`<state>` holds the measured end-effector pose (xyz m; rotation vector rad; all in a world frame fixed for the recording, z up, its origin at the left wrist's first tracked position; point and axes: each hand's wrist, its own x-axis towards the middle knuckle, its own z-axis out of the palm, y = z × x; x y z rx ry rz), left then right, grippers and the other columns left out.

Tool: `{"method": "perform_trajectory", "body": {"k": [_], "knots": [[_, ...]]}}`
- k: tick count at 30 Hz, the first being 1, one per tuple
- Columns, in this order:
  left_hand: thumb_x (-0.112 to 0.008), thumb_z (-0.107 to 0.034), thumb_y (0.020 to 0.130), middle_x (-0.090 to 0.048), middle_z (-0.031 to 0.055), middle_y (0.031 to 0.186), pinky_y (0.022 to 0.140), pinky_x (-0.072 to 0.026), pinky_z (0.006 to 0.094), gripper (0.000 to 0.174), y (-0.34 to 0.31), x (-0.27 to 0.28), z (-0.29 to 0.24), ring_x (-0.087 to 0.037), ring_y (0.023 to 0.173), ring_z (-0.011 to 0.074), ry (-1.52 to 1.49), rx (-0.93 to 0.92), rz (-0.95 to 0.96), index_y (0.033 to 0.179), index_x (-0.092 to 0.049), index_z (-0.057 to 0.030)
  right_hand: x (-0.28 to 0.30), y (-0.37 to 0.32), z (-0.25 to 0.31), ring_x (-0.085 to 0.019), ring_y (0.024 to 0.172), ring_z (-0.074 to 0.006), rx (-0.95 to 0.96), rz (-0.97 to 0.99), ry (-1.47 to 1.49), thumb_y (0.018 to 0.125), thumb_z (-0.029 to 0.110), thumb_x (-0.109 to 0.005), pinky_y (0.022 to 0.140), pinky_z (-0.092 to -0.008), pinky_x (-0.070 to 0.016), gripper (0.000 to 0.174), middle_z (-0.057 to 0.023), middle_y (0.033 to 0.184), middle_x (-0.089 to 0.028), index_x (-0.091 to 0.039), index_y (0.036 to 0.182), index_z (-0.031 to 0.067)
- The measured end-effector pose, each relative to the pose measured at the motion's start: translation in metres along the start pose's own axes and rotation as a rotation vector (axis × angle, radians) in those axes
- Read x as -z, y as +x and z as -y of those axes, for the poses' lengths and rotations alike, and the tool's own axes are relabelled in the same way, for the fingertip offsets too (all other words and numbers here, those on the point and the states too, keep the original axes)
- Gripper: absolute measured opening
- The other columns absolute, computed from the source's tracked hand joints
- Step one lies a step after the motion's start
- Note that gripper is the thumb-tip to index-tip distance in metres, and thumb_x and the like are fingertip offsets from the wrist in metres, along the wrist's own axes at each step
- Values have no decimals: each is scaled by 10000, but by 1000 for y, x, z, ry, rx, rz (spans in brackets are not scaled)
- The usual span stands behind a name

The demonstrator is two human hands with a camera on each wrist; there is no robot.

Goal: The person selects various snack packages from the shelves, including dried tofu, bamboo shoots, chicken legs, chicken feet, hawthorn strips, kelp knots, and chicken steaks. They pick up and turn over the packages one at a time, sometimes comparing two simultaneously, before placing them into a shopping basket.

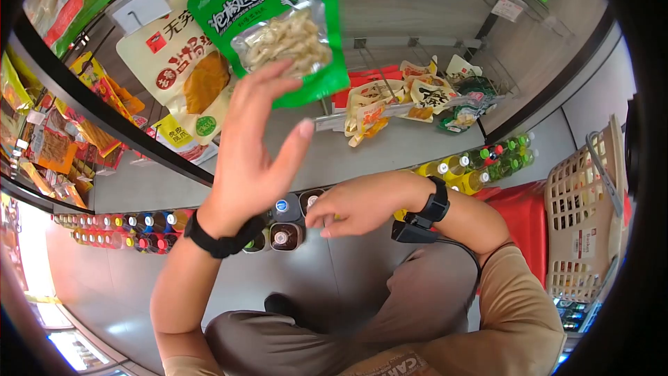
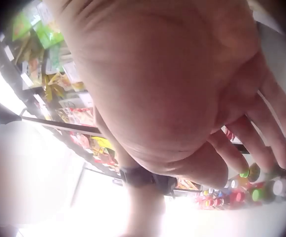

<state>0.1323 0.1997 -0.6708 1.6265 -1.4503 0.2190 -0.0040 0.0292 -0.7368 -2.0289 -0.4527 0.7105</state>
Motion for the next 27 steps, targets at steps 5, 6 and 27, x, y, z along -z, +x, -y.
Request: {"method": "perform_trajectory", "body": {"k": [5,6,27], "knots": [[-706,-196,969,-491,264,1567,1216,-345,465,460,32,-25,43,-469,1458,400,-19,194,-134,1369,-597,4,-5,-2,-1,-706,1127,-300,5,19,-14,1044,236,-607,981,-408,-545,360,-175,1216,-709,-638,1301,-15],[-701,-196,978,-490,263,1571,1219,-343,468,454,37,-29,43,-469,1460,396,-60,233,-188,1374,-599,1,-5,-4,-2,-706,1127,-300,4,8,-5,1044,236,-607,981,-408,-545,360,-175,1216,-709,-638,1301,-15],[-791,-205,953,-580,195,1451,949,-570,366,651,-61,-207,94,-603,1311,263,-445,778,296,1468,-465,24,-79,-6,-16,-694,986,-387,100,494,-165,1015,296,-606,868,-511,-531,310,-193,1009,-738,-711,1084,12]]}}
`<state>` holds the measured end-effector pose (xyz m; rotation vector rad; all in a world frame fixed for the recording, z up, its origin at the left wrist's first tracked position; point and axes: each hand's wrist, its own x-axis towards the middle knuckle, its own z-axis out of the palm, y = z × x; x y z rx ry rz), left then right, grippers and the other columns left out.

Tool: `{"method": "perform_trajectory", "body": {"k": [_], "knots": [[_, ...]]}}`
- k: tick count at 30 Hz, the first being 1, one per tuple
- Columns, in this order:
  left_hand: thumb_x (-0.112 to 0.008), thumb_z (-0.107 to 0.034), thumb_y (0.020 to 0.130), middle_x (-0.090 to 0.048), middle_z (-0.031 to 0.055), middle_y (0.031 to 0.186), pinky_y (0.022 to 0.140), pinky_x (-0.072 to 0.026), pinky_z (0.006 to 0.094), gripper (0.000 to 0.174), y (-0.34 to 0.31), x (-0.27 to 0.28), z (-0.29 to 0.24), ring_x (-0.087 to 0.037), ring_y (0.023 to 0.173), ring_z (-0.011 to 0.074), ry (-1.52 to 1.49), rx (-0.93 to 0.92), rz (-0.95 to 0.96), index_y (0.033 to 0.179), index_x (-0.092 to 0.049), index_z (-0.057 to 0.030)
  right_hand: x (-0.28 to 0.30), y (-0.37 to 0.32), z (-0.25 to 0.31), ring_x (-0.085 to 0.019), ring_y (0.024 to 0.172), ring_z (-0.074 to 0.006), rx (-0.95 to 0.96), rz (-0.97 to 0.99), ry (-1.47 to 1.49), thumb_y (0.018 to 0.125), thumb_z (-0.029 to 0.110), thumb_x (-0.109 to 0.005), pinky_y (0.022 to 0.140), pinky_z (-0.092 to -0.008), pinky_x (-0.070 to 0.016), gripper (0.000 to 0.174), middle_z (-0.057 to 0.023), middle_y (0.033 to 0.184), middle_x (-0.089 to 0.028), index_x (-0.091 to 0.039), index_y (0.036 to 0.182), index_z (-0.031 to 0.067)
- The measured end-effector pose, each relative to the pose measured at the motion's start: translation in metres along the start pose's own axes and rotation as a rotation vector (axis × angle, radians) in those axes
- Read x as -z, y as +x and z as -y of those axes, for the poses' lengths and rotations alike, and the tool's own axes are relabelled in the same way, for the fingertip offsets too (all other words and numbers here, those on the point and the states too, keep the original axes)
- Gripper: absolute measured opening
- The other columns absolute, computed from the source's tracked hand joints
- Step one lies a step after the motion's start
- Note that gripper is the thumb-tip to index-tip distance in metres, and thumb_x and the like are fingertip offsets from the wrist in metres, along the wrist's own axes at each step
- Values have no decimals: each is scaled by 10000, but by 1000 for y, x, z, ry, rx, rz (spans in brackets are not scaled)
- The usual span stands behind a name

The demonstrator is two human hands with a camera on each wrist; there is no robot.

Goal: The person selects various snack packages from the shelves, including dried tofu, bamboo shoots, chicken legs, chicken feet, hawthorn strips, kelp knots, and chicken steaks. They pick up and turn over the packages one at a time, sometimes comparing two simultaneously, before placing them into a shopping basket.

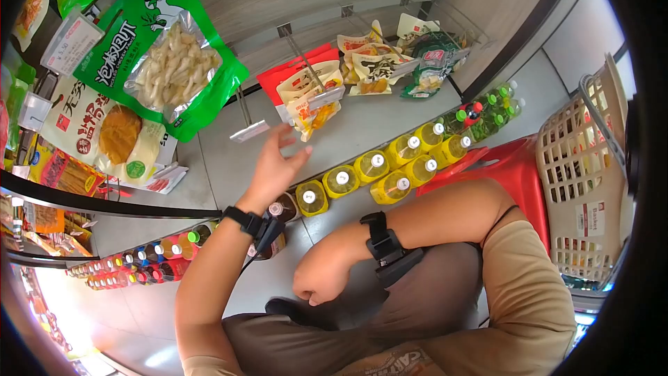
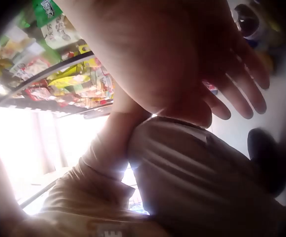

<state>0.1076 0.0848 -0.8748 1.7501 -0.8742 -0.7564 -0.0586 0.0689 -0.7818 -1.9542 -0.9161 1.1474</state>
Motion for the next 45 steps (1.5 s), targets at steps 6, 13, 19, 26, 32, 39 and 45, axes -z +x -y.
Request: {"method": "perform_trajectory", "body": {"k": [6,13,19,26,32,39,45], "knots": [[-858,-316,888,-489,253,1558,1109,-483,429,971,42,-15,-17,-512,1431,335,38,-20,-187,1605,-304,36,-3,-14,-11,-693,1006,-389,-14,-208,31,1024,287,-597,875,-511,-531,319,-195,1051,-733,-681,1159,10],[-869,-301,885,-524,234,1507,1100,-491,406,819,61,-19,-11,-556,1366,299,-23,31,-138,1500,-444,37,0,-18,-9,-694,1040,-374,-31,-139,78,1028,266,-593,895,-503,-531,316,-188,1071,-734,-674,1199,12],[-853,-127,901,-660,146,1340,1041,-535,359,655,59,-25,-15,-655,1218,228,-306,-4,-122,1437,-501,9,-1,-20,-10,-693,1076,-361,-63,-126,78,1035,266,-587,919,-490,-532,312,-173,1116,-732,-673,1214,26],[-840,-176,919,-678,161,1324,1039,-536,360,650,56,-36,-8,-657,1212,222,-190,-68,-78,1442,-511,28,0,-21,-11,-682,1116,-356,-76,-143,103,1039,270,-583,942,-487,-529,316,-167,1164,-723,-667,1232,35],[-739,-179,1013,-725,121,1258,1004,-537,340,423,40,-42,-8,-683,1129,173,-320,-107,-46,1355,-597,28,-2,-19,-12,-685,1108,-358,-61,-131,89,1035,263,-586,944,-488,-529,313,-170,1148,-728,-667,1231,33],[-649,-187,1082,-722,69,1288,1045,-501,321,335,10,-36,-31,-648,1158,126,-431,-44,66,1342,-625,22,3,-23,-6,-687,1093,-364,-37,-169,110,1031,261,-589,928,-490,-535,312,-178,1117,-728,-667,1226,30],[-687,-243,1012,-735,251,1018,830,-571,458,325,-37,-33,-62,-730,925,398,99,-298,173,1244,-643,-19,5,-32,4,-685,1111,-364,20,-88,-52,1026,295,-614,914,-495,-536,355,-172,1199,-697,-645,1259,28]]}}
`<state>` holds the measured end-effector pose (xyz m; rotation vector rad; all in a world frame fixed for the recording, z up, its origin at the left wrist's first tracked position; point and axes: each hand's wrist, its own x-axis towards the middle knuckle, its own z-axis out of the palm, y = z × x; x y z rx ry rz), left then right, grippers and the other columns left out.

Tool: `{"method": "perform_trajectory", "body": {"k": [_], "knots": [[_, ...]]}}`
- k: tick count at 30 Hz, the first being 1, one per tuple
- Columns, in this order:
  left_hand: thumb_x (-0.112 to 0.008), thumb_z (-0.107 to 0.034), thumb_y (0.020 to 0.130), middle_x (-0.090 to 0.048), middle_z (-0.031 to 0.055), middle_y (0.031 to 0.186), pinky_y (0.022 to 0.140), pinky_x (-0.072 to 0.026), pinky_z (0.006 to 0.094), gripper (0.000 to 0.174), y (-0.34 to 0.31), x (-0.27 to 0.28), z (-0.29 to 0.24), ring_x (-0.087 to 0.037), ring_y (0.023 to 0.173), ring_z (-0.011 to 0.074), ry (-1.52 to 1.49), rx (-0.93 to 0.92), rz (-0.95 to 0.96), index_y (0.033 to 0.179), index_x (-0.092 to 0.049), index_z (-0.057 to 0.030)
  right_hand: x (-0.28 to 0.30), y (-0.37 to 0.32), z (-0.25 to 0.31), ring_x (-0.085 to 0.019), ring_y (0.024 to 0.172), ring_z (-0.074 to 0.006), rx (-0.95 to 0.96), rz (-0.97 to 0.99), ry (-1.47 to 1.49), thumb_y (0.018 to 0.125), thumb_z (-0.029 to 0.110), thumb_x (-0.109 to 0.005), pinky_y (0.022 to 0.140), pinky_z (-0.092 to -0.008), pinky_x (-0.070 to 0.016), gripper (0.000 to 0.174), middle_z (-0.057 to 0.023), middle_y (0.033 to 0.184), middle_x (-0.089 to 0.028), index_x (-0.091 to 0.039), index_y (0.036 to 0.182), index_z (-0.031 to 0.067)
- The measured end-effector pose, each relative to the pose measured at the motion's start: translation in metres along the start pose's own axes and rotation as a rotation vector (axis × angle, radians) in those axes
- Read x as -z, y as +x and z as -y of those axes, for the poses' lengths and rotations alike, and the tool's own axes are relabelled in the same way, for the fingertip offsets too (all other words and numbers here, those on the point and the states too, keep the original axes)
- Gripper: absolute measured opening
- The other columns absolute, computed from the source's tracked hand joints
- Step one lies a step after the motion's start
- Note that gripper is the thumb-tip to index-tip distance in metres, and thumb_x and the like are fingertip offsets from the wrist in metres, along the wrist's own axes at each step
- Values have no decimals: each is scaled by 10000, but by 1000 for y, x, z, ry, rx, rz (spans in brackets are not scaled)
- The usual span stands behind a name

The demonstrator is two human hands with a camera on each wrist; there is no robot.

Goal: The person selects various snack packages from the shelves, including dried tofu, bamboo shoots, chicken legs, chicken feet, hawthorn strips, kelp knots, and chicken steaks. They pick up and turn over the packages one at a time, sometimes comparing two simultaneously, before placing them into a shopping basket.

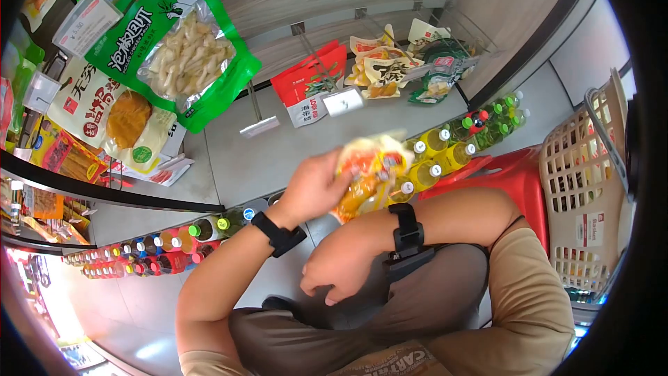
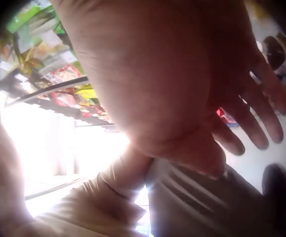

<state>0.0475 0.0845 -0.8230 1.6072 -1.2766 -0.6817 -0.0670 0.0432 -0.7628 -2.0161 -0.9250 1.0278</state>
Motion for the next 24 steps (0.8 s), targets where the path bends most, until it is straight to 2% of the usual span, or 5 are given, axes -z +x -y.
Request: {"method": "perform_trajectory", "body": {"k": [6,11,16,19,24], "knots": [[-656,-325,1014,-676,241,870,745,-511,555,298,-37,22,-21,-637,829,486,170,11,227,1041,-632,-29,26,-25,24,-692,1056,-324,197,-127,152,1002,253,-685,887,-435,-552,342,-143,1179,-686,-639,1260,33],[-720,-200,1002,-754,55,1006,817,-549,285,255,-103,77,-24,-712,932,114,-320,-62,109,1190,-678,-32,49,-47,37,-704,900,-231,491,-900,321,988,153,-701,848,-364,-561,177,-90,984,-695,-690,1114,29],[-601,-224,1082,-711,123,1296,1019,-556,361,416,-112,93,-35,-695,1174,191,-815,246,-385,1406,-566,35,71,-43,14,-640,1155,-192,484,-1718,327,1035,143,-663,999,-352,-498,411,-97,1219,-651,-525,1406,30],[-543,-292,1105,-676,131,1347,1043,-543,352,459,-124,114,-44,-689,1187,204,-883,263,-480,1446,-526,15,75,-23,-1,-597,1262,-205,246,-1668,372,1045,164,-663,1052,-351,-469,500,-102,1294,-628,-444,1475,32],[-515,-255,1119,-679,132,1349,1013,-580,365,417,-138,133,-44,-713,1163,210,-949,187,-569,1443,-520,7,67,9,-3,-587,1287,-168,204,-1069,705,1041,278,-710,1072,-359,-493,581,-113,1368,-621,-445,1477,1]]}}
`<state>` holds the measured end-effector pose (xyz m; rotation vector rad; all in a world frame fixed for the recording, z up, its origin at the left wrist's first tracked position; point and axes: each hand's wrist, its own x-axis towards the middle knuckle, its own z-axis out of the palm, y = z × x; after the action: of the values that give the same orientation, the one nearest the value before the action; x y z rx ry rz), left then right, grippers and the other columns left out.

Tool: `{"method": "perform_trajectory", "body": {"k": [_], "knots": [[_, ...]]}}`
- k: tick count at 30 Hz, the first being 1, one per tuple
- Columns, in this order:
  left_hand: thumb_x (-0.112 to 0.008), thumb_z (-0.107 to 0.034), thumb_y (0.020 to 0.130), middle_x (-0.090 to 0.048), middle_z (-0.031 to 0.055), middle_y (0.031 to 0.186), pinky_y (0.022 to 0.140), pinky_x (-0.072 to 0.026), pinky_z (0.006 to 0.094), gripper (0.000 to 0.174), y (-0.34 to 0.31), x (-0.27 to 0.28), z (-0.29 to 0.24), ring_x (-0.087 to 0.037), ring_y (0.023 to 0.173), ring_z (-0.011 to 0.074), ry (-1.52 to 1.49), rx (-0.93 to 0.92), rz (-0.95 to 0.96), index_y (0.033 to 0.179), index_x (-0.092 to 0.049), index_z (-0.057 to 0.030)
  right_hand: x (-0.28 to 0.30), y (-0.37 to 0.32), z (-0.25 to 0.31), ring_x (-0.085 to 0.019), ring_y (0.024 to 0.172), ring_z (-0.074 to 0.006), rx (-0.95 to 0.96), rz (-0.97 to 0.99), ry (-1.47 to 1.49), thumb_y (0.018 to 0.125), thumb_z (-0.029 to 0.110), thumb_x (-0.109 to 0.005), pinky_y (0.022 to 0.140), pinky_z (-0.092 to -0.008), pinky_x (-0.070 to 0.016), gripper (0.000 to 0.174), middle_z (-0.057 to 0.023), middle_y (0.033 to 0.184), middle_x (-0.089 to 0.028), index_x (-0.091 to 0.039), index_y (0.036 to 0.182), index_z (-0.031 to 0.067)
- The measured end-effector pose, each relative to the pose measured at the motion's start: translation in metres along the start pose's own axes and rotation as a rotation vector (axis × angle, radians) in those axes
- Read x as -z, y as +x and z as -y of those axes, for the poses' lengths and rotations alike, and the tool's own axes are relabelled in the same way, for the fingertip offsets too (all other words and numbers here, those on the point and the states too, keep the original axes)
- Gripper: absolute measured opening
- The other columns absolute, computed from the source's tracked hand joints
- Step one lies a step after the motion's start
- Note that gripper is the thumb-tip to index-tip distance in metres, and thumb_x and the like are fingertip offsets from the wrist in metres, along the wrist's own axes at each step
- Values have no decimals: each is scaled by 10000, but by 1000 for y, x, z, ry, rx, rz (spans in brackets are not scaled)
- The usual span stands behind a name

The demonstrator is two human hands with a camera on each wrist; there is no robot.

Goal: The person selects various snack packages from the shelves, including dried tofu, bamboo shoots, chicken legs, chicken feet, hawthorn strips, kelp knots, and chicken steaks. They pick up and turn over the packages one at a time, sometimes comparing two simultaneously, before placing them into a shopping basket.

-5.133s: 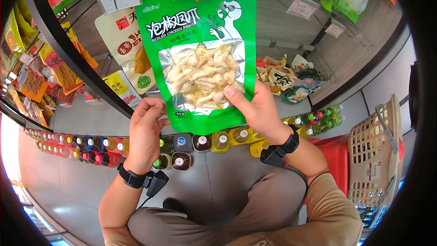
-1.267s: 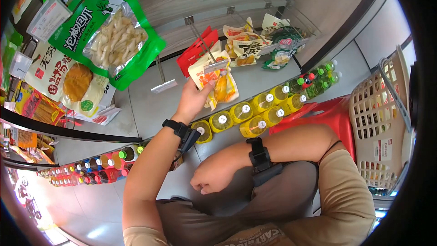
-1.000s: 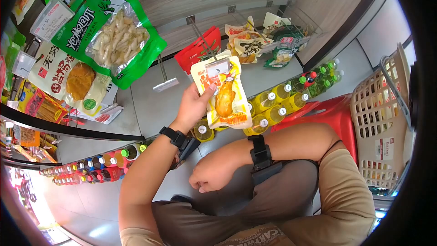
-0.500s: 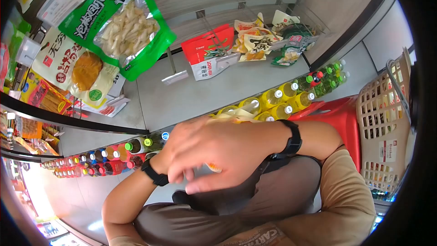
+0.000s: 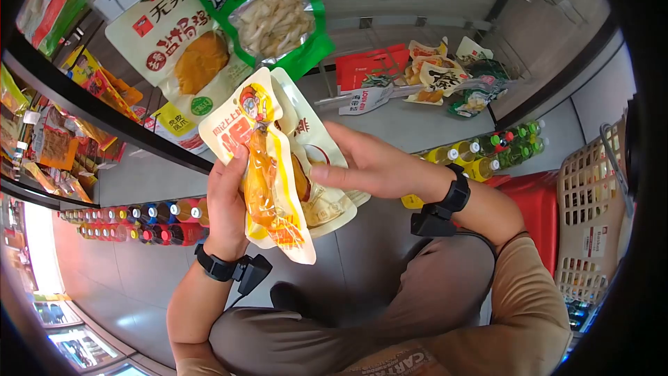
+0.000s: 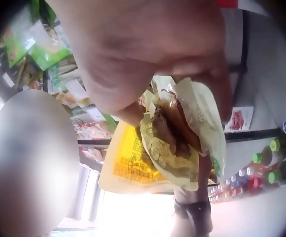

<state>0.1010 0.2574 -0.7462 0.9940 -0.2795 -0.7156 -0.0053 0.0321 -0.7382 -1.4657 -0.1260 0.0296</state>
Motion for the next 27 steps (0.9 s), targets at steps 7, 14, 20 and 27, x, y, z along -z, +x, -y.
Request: {"method": "perform_trajectory", "body": {"k": [7,14,20,27], "knots": [[-521,-294,1126,-648,140,1391,1039,-571,393,444,4,6,4,-692,1208,234,-112,54,-52,1461,-488,-5,-14,5,-4,-619,1181,-108,-59,-53,20,1065,204,-675,1003,-316,-532,452,-95,1282,-670,-502,1419,-18],[-447,-358,1149,-686,129,1333,1039,-559,376,460,13,-5,11,-694,1196,218,-43,86,-116,1425,-535,-2,-6,4,-7,-623,1151,-85,-36,-186,-167,1053,174,-691,957,-306,-546,393,-90,1231,-687,-541,1361,-18],[-456,-342,1150,-686,122,1339,1077,-533,389,444,16,-11,8,-680,1223,220,38,152,-85,1426,-536,-4,-4,4,1,-652,1147,-138,207,-386,-315,1005,141,-739,992,-333,-534,452,-99,1242,-694,-529,1376,-9],[-475,-270,1152,-623,128,1441,1115,-505,387,427,22,-17,27,-624,1305,214,-25,64,-51,1487,-501,-5,13,-2,1,-603,1244,-145,286,-444,-223,1030,49,-644,1053,-335,-490,411,-110,1347,-648,-525,1419,-10]]}}
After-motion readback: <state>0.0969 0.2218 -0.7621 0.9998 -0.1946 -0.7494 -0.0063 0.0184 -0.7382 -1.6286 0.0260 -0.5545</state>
